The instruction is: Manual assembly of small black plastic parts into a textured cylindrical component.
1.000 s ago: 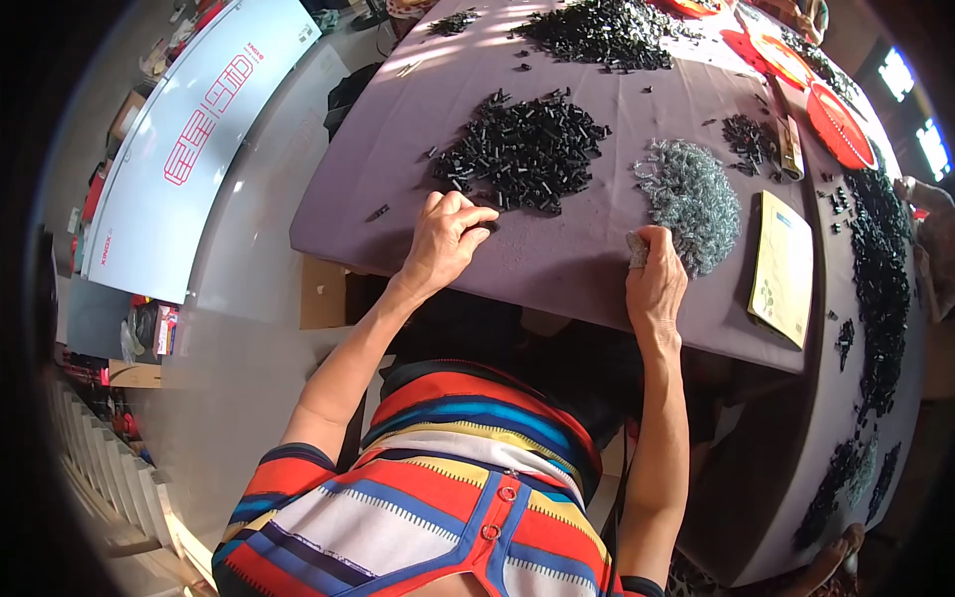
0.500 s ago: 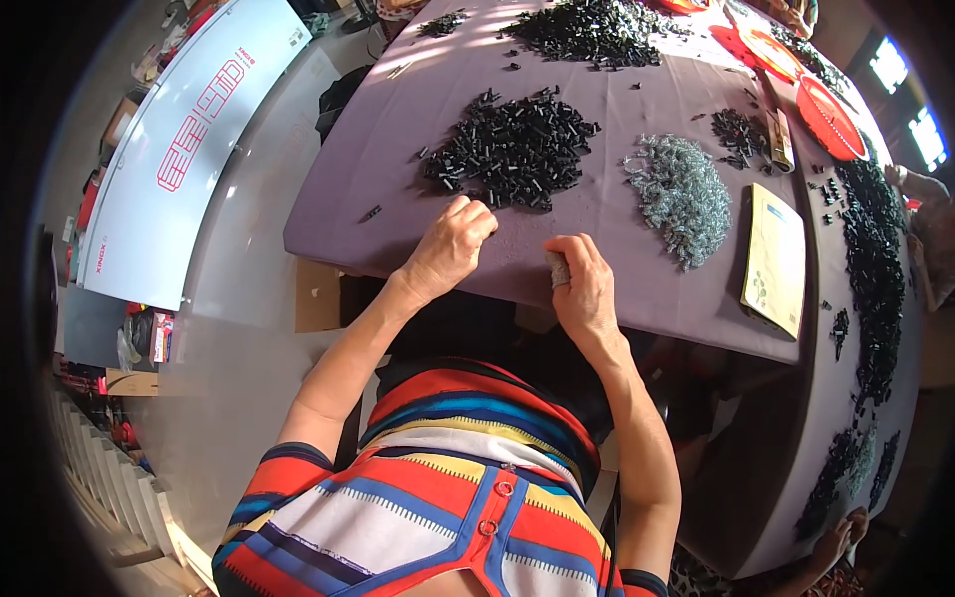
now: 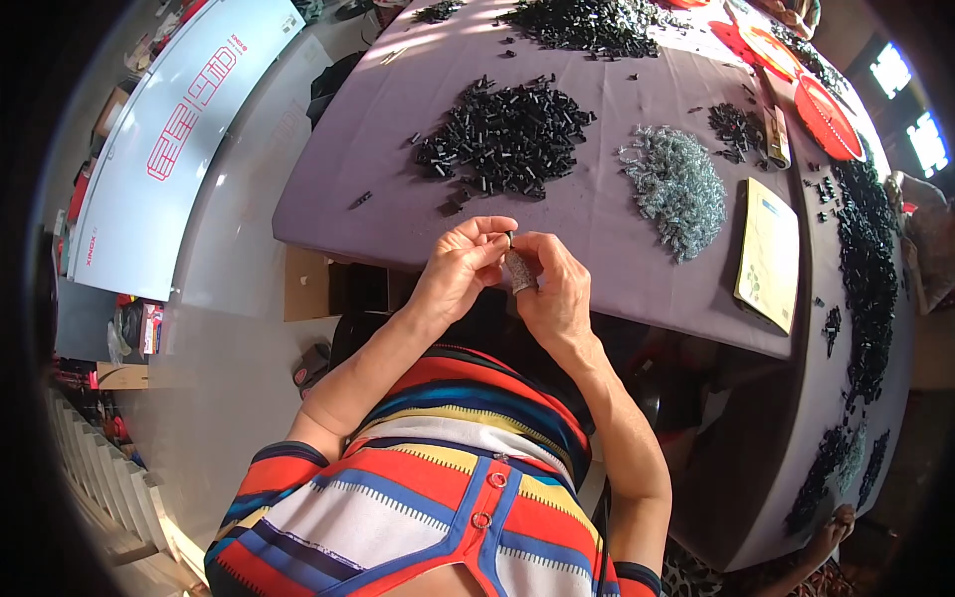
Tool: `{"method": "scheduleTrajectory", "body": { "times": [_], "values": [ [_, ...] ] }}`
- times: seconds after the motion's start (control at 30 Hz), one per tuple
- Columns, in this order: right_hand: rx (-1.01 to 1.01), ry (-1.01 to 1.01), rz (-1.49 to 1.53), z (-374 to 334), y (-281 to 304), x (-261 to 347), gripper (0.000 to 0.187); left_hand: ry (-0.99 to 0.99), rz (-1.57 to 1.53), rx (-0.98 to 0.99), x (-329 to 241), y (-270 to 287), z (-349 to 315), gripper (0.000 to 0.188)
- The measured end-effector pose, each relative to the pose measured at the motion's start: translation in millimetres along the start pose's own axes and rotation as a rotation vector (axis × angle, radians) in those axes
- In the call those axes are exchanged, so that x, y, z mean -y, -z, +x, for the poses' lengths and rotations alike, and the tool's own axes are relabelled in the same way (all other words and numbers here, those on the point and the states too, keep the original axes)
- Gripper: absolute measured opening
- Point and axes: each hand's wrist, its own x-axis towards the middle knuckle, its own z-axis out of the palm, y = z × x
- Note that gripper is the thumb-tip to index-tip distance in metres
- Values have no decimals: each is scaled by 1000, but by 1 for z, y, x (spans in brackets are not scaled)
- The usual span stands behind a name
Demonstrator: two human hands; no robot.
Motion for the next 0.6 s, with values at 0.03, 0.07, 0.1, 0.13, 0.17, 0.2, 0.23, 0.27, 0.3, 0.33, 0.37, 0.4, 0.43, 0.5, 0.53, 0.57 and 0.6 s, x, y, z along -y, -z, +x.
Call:
{"method": "scheduleTrajectory", "body": {
  "times": [0.03, 0.07, 0.1, 0.13, 0.17, 0.2, 0.23, 0.27, 0.3, 0.33, 0.37, 0.4, 0.43, 0.5, 0.53, 0.57, 0.6],
  "values": [
    [3, 4, 0, 0, 0, 0, 31, -18, 10, 6, 0, 1, 0, 12],
    [15, -2, -18, 0, 1, 1, 32, -36, 19, 12, 1, 3, 0, 12],
    [27, -8, -36, 0, 1, 2, 33, -42, 17, 10, 2, 3, 0, 12],
    [32, -4, -35, -1, 1, 2, 33, -54, 10, -1, 6, 4, -1, 12],
    [44, -18, -36, -1, 1, 2, 32, -67, 2, -12, 8, 5, -2, 11],
    [56, -33, -36, -1, 0, 2, 31, -73, -2, -16, 10, 7, -2, 11],
    [64, -27, -37, -2, 1, 3, 31, -84, 19, 3, 11, 9, -3, 10],
    [77, -17, -70, -2, 2, 5, 31, -96, 39, 20, 11, 10, -4, 10],
    [90, -7, -104, -2, 2, 5, 31, -102, 34, 15, 10, 11, -5, 10],
    [98, -1, -105, -2, 1, 6, 31, -79, 27, 27, 7, 13, -7, 9],
    [101, 15, -113, -2, 0, 5, 29, -55, 21, 38, 5, 14, -8, 9],
    [104, 32, -121, -2, -1, 5, 27, -61, 14, 33, 5, 17, -10, 9],
    [111, 36, -122, 0, -1, 5, 27, -16, -37, 56, 4, 20, -11, 9],
    [141, 51, -128, 2, 0, 6, 23, 24, -93, 76, 3, 27, -12, 9],
    [146, 55, -130, 5, 1, 5, 23, 71, -133, 90, 3, 30, -11, 9],
    [170, 47, -133, 8, 1, 5, 22, 119, -173, 105, 2, 32, -11, 9],
    [193, 39, -137, 10, 1, 5, 20, 115, -177, 106, 2, 33, -11, 9]
  ]
}}
